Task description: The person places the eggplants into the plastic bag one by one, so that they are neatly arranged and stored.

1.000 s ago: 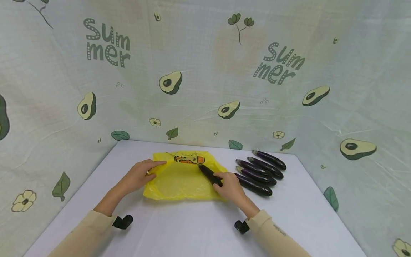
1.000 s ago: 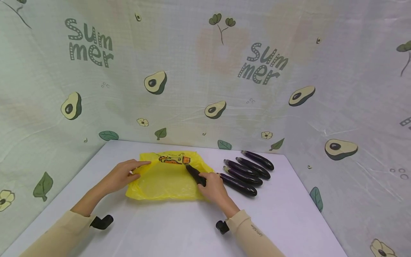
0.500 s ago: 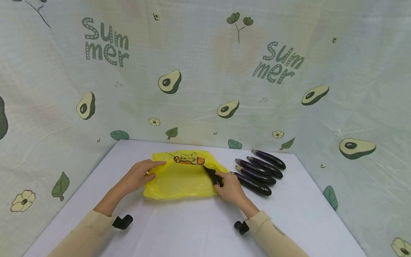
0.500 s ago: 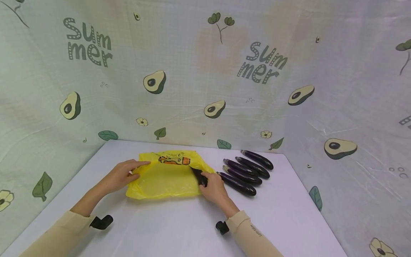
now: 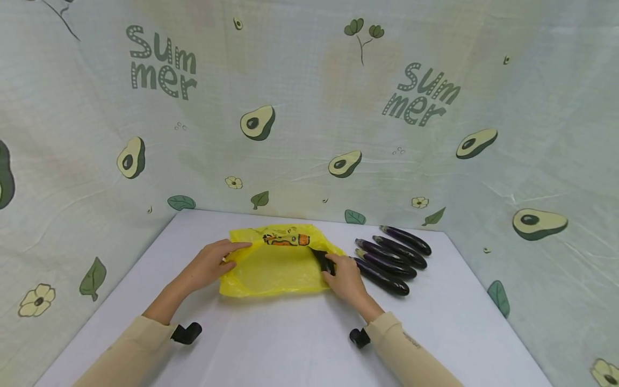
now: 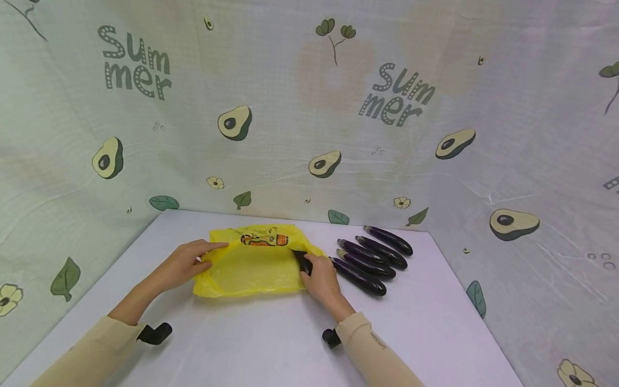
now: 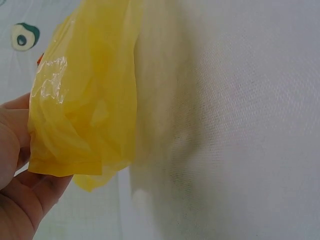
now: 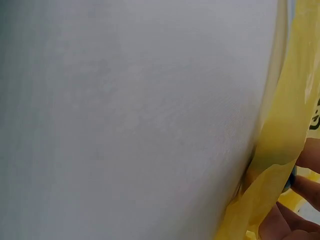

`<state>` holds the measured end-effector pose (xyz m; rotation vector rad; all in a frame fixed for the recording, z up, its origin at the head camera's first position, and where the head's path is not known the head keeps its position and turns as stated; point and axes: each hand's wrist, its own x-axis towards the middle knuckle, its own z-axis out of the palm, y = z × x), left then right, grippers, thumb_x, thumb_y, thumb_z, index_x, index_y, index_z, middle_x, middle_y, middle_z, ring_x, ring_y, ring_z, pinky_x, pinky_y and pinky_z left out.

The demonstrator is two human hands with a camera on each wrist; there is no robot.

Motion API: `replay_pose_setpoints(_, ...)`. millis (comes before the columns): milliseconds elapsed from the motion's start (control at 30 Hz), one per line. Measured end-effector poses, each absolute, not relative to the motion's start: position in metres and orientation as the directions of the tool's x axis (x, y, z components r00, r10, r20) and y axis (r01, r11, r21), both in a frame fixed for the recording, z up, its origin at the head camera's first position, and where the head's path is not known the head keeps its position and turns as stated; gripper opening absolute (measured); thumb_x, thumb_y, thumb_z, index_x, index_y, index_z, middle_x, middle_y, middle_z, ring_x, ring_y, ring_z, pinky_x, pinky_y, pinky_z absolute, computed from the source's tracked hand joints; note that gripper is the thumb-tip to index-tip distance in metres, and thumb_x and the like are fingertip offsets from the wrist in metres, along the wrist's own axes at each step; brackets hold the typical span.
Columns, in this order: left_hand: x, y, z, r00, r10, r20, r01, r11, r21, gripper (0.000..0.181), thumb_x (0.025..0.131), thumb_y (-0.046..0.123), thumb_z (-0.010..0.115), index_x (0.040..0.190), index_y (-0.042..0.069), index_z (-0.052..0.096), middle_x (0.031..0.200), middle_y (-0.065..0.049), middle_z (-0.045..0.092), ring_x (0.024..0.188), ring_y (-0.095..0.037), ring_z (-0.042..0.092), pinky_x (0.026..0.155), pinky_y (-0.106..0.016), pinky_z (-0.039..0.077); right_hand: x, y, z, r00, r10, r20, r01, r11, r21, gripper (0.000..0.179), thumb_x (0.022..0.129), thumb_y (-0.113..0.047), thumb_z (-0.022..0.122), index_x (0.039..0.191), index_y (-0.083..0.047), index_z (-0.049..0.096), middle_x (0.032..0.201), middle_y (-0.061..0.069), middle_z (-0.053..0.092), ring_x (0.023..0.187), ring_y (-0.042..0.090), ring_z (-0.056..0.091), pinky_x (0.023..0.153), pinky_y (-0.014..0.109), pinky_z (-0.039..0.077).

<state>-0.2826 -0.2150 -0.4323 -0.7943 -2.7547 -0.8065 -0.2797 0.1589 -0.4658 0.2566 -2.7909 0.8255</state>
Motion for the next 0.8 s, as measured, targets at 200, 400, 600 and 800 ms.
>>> replay_pose_setpoints(200, -0.2835, -0.2143, -0.4321, -0.838, 0.453, 0.304, 0.545, 0.709, 0.446, 0.063, 0.092, -0.004, 0.078, 0.15, 0.018, 0.063, 0.11, 0.0, 0.067, 0.088, -0.016, 0.052, 0.076, -0.031, 0.05, -0.2834, 0.1564, -0.4651, -0.961, -0.091, 0.261, -0.213, 0.845, -0.49, 0.049, 0.093, -0.017, 0.082, 0.139, -0.005, 0.07, 0.128, 0.023, 0.071, 0.113, 0.036, 0.067, 0.096, 0.054, 0.055)
replay_pose_setpoints(400, -0.284, -0.2148, -0.4321, -0.84, 0.454, 0.299, 0.543, 0.711, 0.447, 0.063, 0.093, -0.003, 0.078, 0.15, 0.019, 0.062, 0.104, 0.003, 0.065, 0.086, -0.016, 0.051, 0.074, -0.03, 0.048, -0.286, 0.1548, -0.4677, -0.966, -0.068, 0.25, -0.185, 0.857, -0.48, 0.05, 0.095, -0.021, 0.081, 0.141, -0.006, 0.069, 0.132, 0.021, 0.07, 0.12, 0.04, 0.067, 0.102, 0.056, 0.054)
replay_pose_setpoints(600, -0.2833, -0.2142, -0.4305, -0.839, 0.456, 0.298, 0.544, 0.706, 0.453, 0.062, 0.093, -0.003, 0.078, 0.149, 0.019, 0.063, 0.097, 0.004, 0.061, 0.084, -0.016, 0.05, 0.072, -0.029, 0.047, -0.2871, 0.1535, -0.4694, -0.968, -0.02, 0.252, -0.151, 0.845, -0.513, 0.052, 0.093, -0.024, 0.083, 0.137, -0.004, 0.067, 0.128, 0.021, 0.072, 0.116, 0.04, 0.068, 0.099, 0.055, 0.056)
replay_pose_setpoints(800, -0.2825, -0.2133, -0.43, -0.839, 0.456, 0.298, 0.545, 0.707, 0.452, 0.063, 0.093, -0.003, 0.077, 0.15, 0.02, 0.063, 0.102, 0.003, 0.064, 0.086, -0.016, 0.051, 0.074, -0.03, 0.049, -0.2889, 0.154, -0.4696, -0.969, 0.022, 0.246, -0.121, 0.827, -0.548, 0.051, 0.092, -0.027, 0.085, 0.134, -0.005, 0.068, 0.111, 0.017, 0.075, 0.1, 0.033, 0.071, 0.087, 0.05, 0.059)
